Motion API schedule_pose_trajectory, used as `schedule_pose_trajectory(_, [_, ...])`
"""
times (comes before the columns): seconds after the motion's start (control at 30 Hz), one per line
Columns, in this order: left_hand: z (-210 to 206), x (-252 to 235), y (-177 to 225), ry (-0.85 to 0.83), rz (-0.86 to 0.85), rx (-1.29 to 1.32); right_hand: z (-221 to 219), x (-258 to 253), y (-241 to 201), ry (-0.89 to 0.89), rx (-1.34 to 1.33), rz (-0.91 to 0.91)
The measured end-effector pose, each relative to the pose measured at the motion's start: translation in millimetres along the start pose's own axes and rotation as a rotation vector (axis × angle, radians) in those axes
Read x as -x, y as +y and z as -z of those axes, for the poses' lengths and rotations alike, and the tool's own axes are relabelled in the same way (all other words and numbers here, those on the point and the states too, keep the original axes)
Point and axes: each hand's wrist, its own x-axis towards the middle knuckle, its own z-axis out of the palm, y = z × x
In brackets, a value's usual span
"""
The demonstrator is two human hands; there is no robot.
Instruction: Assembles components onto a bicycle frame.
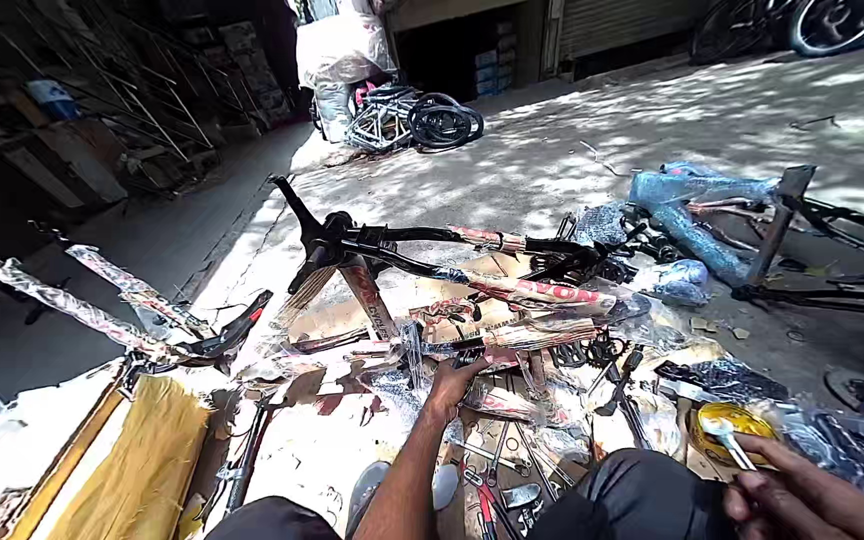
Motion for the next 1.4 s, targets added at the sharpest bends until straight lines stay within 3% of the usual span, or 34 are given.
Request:
schedule_pose_trajectory(0.07, [2.6, -2.5, -3.0, -0.002, -0.024, -0.044, -49.0, -38.6, -39.9, -0.283, -0.001, 0.018])
schedule_pose_trajectory(0.13, [2.8, -2.7, -5.8, 0.026, -0.057, -0.078, -109.7, -86.1, -49.4, -0.529, -0.039, -0.068])
schedule_pose_trajectory(0.27, [1.6, -7.8, -9.6, 0.059, -0.116, -0.132, -188.9, -161.1, -49.2, -0.570, -0.148, -0.170])
schedule_pose_trajectory(0.43, [5.0, -5.3, -10.7, 0.052, -0.108, -0.189, -189.4, -180.5, -46.7, -0.633, -0.373, -0.169])
schedule_pose_trajectory(0.57, [6.8, 4.7, -7.0, 0.017, -0.080, -0.179, -175.2, -191.0, -48.9, -0.731, -0.381, -0.234])
schedule_pose_trajectory(0.73, [4.1, 2.2, -8.3, 0.053, -0.095, -0.173, -198.0, -179.6, -50.3, -0.585, -0.538, -0.300])
schedule_pose_trajectory(0.83, [12.5, 6.8, -8.9, 0.058, -0.087, -0.243, -244.1, -153.4, -57.2, -0.224, -0.739, -0.309])
schedule_pose_trajectory(1.0, [-4.8, 1.1, -14.9, 0.091, -0.152, -0.182, -316.7, -133.4, -50.5, 0.171, -0.573, -0.175])
schedule_pose_trajectory(1.1, [-6.7, -3.2, -12.4, 0.086, -0.131, -0.087, -309.9, -133.3, -19.6, 0.124, -0.521, -0.155])
schedule_pose_trajectory(1.2, [-4.6, -3.9, -12.7, 0.068, -0.090, -0.042, -290.8, -134.1, -6.7, -0.018, -0.646, -0.287])
schedule_pose_trajectory(1.4, [25.0, -3.6, -22.9, -0.066, -0.061, 0.266, -249.7, -185.1, -30.0, -0.332, -1.017, -0.429])
